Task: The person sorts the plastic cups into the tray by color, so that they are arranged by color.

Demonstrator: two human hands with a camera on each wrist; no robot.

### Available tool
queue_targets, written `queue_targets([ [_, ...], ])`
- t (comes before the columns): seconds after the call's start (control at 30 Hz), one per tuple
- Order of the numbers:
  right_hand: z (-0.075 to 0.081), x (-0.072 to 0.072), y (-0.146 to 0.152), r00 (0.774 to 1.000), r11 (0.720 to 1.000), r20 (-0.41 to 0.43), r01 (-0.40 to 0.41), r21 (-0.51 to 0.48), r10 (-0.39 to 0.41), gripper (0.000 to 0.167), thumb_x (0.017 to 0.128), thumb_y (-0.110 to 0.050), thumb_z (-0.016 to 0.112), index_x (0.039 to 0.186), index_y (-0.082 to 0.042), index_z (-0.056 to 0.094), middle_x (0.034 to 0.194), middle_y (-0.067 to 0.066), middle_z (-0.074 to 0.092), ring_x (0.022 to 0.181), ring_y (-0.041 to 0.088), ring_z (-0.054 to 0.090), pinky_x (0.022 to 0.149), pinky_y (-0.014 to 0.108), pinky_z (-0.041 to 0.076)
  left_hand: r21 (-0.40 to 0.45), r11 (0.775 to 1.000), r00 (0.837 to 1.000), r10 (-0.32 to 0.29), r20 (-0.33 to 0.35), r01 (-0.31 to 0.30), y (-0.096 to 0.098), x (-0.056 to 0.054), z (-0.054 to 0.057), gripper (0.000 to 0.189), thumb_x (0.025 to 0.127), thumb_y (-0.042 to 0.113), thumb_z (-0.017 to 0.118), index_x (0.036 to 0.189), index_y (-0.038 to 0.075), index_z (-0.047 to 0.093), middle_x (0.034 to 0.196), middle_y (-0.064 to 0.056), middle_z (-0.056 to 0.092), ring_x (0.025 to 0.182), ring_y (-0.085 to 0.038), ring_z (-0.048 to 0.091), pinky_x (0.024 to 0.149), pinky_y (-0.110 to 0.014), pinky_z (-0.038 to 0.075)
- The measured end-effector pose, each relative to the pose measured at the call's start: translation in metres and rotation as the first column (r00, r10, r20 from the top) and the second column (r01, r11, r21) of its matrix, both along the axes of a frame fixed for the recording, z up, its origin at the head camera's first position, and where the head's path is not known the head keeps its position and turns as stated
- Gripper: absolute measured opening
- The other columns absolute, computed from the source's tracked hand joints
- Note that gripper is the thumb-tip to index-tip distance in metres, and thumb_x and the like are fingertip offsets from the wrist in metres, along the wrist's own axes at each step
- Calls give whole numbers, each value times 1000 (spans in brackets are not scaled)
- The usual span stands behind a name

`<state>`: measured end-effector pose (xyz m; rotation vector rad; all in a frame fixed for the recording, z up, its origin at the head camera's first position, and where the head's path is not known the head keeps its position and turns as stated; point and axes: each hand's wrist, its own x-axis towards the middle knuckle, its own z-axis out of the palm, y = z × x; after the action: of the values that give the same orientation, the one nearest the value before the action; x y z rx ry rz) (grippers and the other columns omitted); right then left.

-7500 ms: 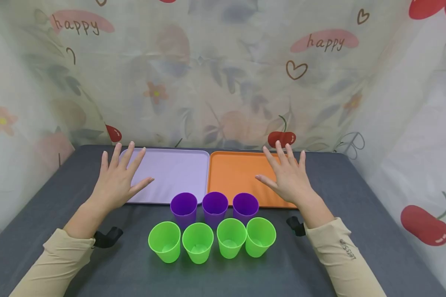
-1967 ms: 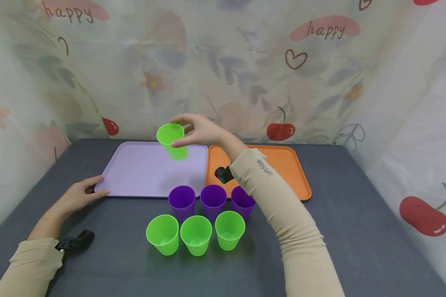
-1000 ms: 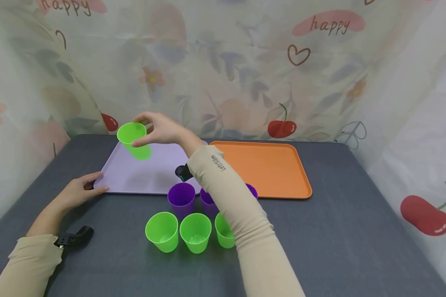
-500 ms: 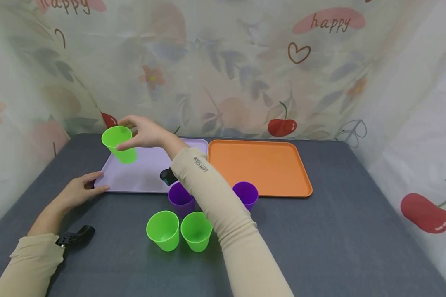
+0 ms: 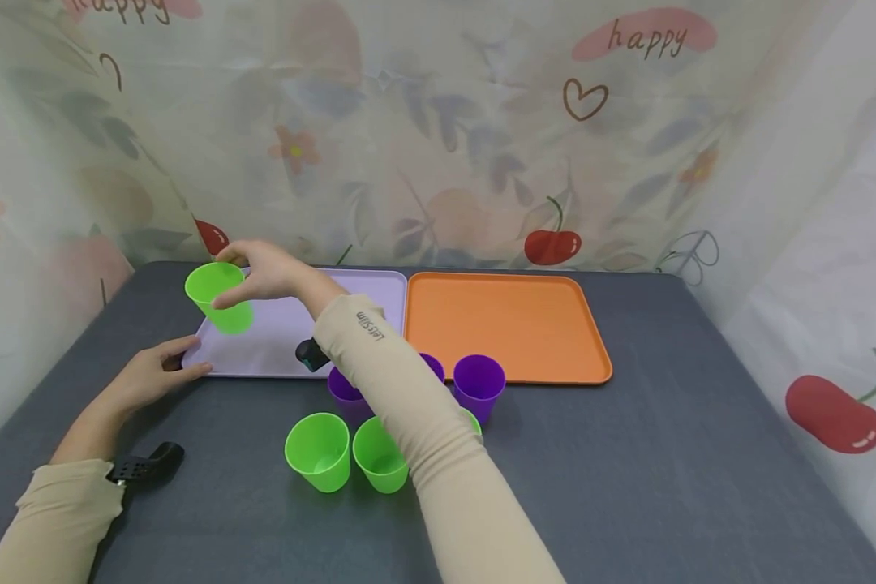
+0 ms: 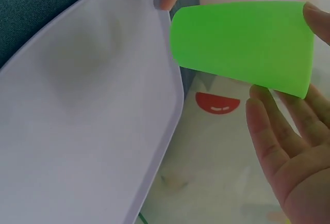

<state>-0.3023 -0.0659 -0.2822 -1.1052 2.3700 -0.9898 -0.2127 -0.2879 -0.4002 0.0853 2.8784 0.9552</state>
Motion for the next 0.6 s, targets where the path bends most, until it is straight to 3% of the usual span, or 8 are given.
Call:
queue_targets([
  [0.33,-7,-2,-5,995,983,-94,36,179,-20,66,78,-34,74,134,-10,47,135,4,53,124,14,47,99,20,40,10,1000,1000,-1,7,1,0,0,0,74,90,35,60,139,-12,31,139,-39,34,126,-50,39,100,-58,37],
  [0.6,-11,4,-6,997,959,-72,30,282,-10,66,79,-34,73,134,-9,46,136,6,51,125,16,47,98,20,41,5,1000,1000,-11,-21,11,0,0,-1,72,90,33,61,137,-13,33,137,-39,35,124,-50,41,99,-57,38],
])
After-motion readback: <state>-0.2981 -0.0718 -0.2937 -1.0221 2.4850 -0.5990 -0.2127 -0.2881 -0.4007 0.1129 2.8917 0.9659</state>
